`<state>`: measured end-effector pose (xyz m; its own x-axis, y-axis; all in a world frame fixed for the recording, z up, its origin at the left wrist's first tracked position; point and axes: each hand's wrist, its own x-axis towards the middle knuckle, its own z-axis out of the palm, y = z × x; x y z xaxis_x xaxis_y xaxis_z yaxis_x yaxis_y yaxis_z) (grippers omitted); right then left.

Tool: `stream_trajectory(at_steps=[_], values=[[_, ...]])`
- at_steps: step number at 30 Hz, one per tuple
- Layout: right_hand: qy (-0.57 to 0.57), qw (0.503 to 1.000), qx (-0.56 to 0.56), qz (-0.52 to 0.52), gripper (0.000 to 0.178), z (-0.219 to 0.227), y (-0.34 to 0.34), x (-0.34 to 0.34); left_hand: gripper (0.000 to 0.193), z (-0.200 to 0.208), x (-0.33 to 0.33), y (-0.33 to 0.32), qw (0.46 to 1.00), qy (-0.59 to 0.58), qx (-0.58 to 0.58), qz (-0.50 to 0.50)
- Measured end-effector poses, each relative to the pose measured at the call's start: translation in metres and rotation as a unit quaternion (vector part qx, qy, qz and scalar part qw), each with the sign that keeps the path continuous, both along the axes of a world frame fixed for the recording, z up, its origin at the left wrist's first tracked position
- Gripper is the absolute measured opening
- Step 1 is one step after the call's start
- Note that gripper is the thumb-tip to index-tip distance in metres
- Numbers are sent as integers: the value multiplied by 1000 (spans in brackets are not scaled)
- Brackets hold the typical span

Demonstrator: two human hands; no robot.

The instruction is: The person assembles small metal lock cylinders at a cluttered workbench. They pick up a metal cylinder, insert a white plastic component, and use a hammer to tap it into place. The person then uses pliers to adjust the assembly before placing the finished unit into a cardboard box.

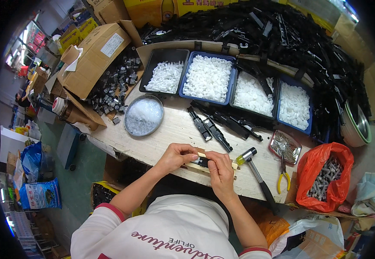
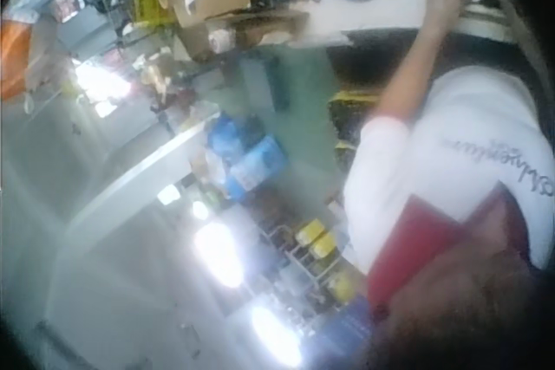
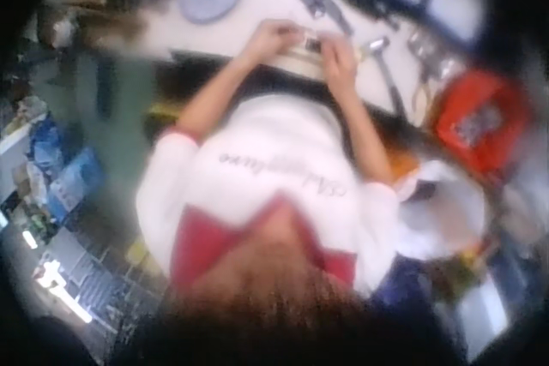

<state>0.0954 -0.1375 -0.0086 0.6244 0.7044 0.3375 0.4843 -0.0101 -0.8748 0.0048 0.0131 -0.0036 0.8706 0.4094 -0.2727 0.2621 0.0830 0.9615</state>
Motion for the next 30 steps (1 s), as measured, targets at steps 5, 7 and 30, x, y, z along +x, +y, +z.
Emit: stream_trajectory(at_steps=[5, 7, 30], values=[[-47, 993, -30, -106, 10, 15, -18, 35, 13, 14, 11, 1, 915, 25, 395, -76], [-114, 972, -113, -174, 9, 23, -36, 70, 18, 24, 26, 9, 884, 47, 457, -83], [-256, 877, -319, -250, 10, -2, -77, 175, 21, 40, 145, 115, 951, 3, 307, 30]])
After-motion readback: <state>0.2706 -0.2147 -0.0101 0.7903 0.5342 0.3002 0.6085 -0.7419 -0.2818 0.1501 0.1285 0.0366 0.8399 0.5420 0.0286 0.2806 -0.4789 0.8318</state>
